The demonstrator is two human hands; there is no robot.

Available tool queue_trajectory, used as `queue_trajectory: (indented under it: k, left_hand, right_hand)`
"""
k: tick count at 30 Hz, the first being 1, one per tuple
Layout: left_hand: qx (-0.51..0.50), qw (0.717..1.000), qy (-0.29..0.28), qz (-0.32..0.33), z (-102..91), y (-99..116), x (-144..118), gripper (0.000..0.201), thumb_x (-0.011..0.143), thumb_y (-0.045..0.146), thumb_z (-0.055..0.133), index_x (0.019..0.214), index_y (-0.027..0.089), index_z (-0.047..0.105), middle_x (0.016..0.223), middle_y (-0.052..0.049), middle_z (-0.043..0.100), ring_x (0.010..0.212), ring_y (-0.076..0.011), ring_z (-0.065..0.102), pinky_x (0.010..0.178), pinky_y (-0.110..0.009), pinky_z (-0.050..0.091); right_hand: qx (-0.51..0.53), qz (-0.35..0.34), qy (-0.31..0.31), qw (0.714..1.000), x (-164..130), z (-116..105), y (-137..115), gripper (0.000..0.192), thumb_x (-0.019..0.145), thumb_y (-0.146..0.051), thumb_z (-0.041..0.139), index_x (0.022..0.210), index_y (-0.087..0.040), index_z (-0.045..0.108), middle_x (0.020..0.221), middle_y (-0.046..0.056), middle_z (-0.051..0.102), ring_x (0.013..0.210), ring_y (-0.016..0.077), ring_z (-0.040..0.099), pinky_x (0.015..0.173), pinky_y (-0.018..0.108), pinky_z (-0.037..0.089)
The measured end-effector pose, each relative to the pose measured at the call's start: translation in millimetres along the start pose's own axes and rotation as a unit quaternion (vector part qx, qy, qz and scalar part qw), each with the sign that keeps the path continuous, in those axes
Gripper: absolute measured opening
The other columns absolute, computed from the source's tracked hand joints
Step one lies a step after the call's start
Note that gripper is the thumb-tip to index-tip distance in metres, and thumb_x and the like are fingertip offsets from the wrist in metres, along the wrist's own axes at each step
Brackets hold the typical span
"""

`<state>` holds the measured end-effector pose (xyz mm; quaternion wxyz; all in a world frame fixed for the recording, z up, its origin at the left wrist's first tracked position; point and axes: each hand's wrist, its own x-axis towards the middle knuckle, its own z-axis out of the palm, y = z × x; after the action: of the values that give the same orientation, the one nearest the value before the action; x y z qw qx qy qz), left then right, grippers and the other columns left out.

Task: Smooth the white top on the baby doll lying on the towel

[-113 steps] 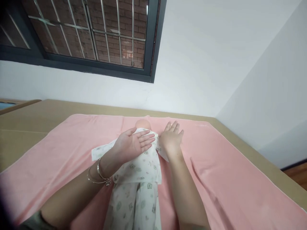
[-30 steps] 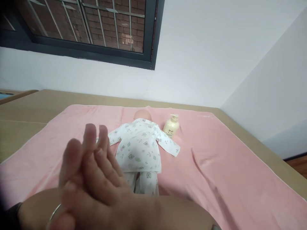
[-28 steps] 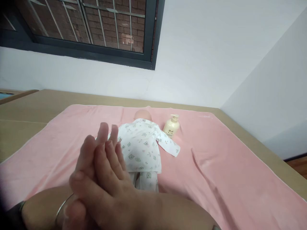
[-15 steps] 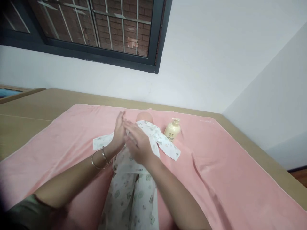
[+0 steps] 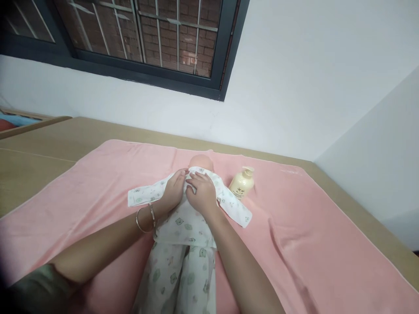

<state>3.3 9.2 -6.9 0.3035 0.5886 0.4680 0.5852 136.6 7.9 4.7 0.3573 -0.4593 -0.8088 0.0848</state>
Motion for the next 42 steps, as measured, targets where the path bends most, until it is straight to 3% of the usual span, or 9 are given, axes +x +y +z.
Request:
queue_trajectory:
  k: [4, 9, 16, 18, 23, 29, 34, 37, 42]
  left_hand:
    - [0.027, 0.999, -0.003, 0.025, -1.8, -9, 4, 0.038, 0.104, 0.043, 0.034, 0.097, 0.021, 0.065, 0.101, -0.007, 0.072, 0.105, -0.0222, 0.066, 0.099, -0.038, 0.050]
    - [0.053, 0.998, 0.007, 0.033, -0.2, -13, 2, 0.040, 0.104, 0.042, 0.033, 0.111, 0.020, 0.065, 0.114, -0.011, 0.072, 0.112, -0.0240, 0.065, 0.103, -0.041, 0.049]
    - [0.069, 0.997, 0.020, 0.017, 1.5, -13, -2, 0.037, 0.102, 0.037, 0.036, 0.114, 0.018, 0.065, 0.120, -0.013, 0.071, 0.118, -0.0263, 0.063, 0.109, -0.047, 0.045]
    - [0.062, 0.997, 0.022, 0.025, 1.2, -15, -1, 0.036, 0.102, 0.037, 0.036, 0.112, 0.019, 0.065, 0.118, -0.012, 0.071, 0.115, -0.0259, 0.064, 0.107, -0.046, 0.047]
    - [0.048, 0.998, 0.022, 0.038, 1.6, -17, -1, 0.034, 0.102, 0.035, 0.035, 0.109, 0.020, 0.065, 0.113, -0.011, 0.072, 0.109, -0.0250, 0.065, 0.103, -0.045, 0.049]
    - [0.061, 0.998, 0.017, 0.023, 1.0, -15, -2, 0.034, 0.099, 0.033, 0.038, 0.113, 0.018, 0.065, 0.119, -0.012, 0.071, 0.117, -0.0263, 0.062, 0.110, -0.047, 0.045]
    - [0.040, 0.999, 0.008, -0.002, -0.6, -17, -2, 0.031, 0.093, 0.027, 0.045, 0.115, 0.019, 0.065, 0.121, -0.011, 0.070, 0.115, -0.0257, 0.063, 0.106, -0.046, 0.048]
    - [0.059, 0.998, 0.005, 0.002, 0.8, -17, -2, 0.033, 0.092, 0.027, 0.046, 0.118, 0.018, 0.064, 0.123, -0.012, 0.070, 0.118, -0.0268, 0.062, 0.109, -0.048, 0.046]
    - [0.076, 0.997, 0.011, 0.004, 2.8, -16, -3, 0.032, 0.092, 0.026, 0.047, 0.118, 0.020, 0.065, 0.122, -0.011, 0.070, 0.121, -0.0265, 0.061, 0.111, -0.048, 0.045]
  right_hand:
    - [-0.003, 0.011, 0.003, 1.000, 4, 5, -2, 0.036, 0.086, -0.017, 0.056, 0.113, -0.024, 0.077, 0.130, 0.005, 0.072, 0.133, 0.0236, 0.057, 0.121, 0.045, 0.033]
    - [-0.059, 0.023, -0.096, 0.993, 9, -10, -2, 0.043, 0.096, -0.028, 0.052, 0.137, -0.024, 0.064, 0.152, 0.006, 0.055, 0.148, 0.0243, 0.040, 0.125, 0.047, 0.023]
    - [-0.212, 0.220, -0.156, 0.939, 5, -26, -23, 0.071, 0.105, -0.049, 0.034, 0.155, 0.002, 0.035, 0.160, 0.027, 0.036, 0.151, 0.0384, 0.031, 0.123, 0.054, 0.022]
    - [-0.224, 0.180, -0.153, 0.946, 1, -22, -32, 0.064, 0.105, -0.038, 0.034, 0.155, 0.003, 0.035, 0.161, 0.027, 0.035, 0.152, 0.0374, 0.030, 0.124, 0.053, 0.020]
    - [-0.123, 0.011, -0.194, 0.973, 7, -19, -24, 0.051, 0.102, -0.021, 0.038, 0.151, -0.022, 0.049, 0.160, 0.005, 0.044, 0.154, 0.0222, 0.030, 0.128, 0.047, 0.012]
    - [-0.204, 0.148, -0.160, 0.954, 4, -17, -30, 0.060, 0.105, -0.035, 0.038, 0.156, -0.005, 0.037, 0.163, 0.022, 0.033, 0.154, 0.0347, 0.027, 0.124, 0.055, 0.021]
    - [-0.192, 0.032, -0.202, 0.960, -2, -11, -38, 0.051, 0.103, -0.024, 0.037, 0.152, -0.017, 0.048, 0.165, 0.010, 0.035, 0.157, 0.0336, 0.018, 0.125, 0.060, 0.013]
    - [-0.153, 0.059, -0.180, 0.970, 9, -19, -17, 0.049, 0.105, -0.031, 0.035, 0.150, -0.022, 0.050, 0.164, 0.005, 0.038, 0.155, 0.0281, 0.026, 0.126, 0.053, 0.019]
    - [-0.238, 0.177, -0.118, 0.948, 9, -20, -13, 0.056, 0.106, -0.036, 0.034, 0.152, -0.006, 0.045, 0.154, 0.023, 0.048, 0.145, 0.0334, 0.043, 0.120, 0.051, 0.030]
